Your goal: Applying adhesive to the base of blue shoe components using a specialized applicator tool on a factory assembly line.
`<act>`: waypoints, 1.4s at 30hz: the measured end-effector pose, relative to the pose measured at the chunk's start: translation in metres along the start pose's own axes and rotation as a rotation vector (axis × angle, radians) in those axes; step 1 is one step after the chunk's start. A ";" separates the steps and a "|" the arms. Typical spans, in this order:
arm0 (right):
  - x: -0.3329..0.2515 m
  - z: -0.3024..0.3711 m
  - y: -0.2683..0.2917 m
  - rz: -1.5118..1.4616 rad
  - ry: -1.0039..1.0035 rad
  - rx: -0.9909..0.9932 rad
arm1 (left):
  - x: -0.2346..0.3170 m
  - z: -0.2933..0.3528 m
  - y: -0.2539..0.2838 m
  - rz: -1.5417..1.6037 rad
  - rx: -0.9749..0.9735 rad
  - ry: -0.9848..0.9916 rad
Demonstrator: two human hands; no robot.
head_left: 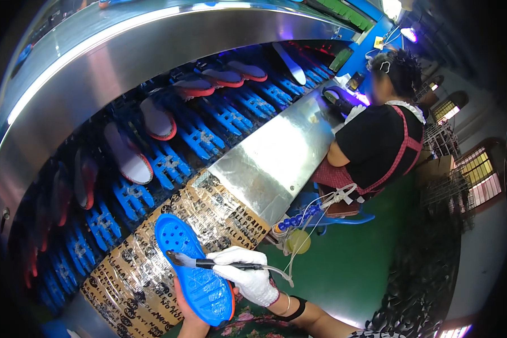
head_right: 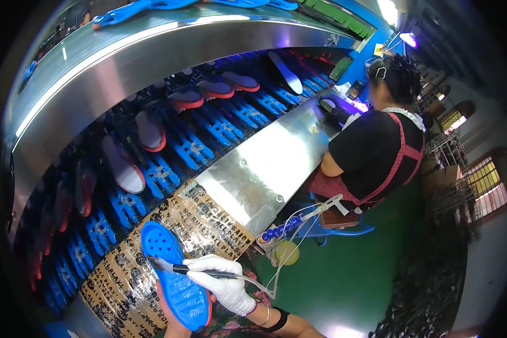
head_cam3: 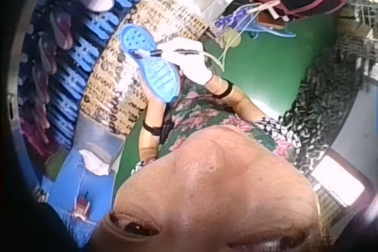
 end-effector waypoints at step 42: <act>-0.053 0.067 0.005 0.282 0.572 -0.069 | -0.026 0.047 -0.022 0.151 -0.485 0.049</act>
Point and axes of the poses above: each hand's wrist, its own z-axis away from the middle knuckle, its own y-axis out of the back of the hand, x = y × z, the point moved 1 cm from there along -z, towards the middle knuckle, and after that the axes turned 3 degrees about -y, right-handed, at the moved point
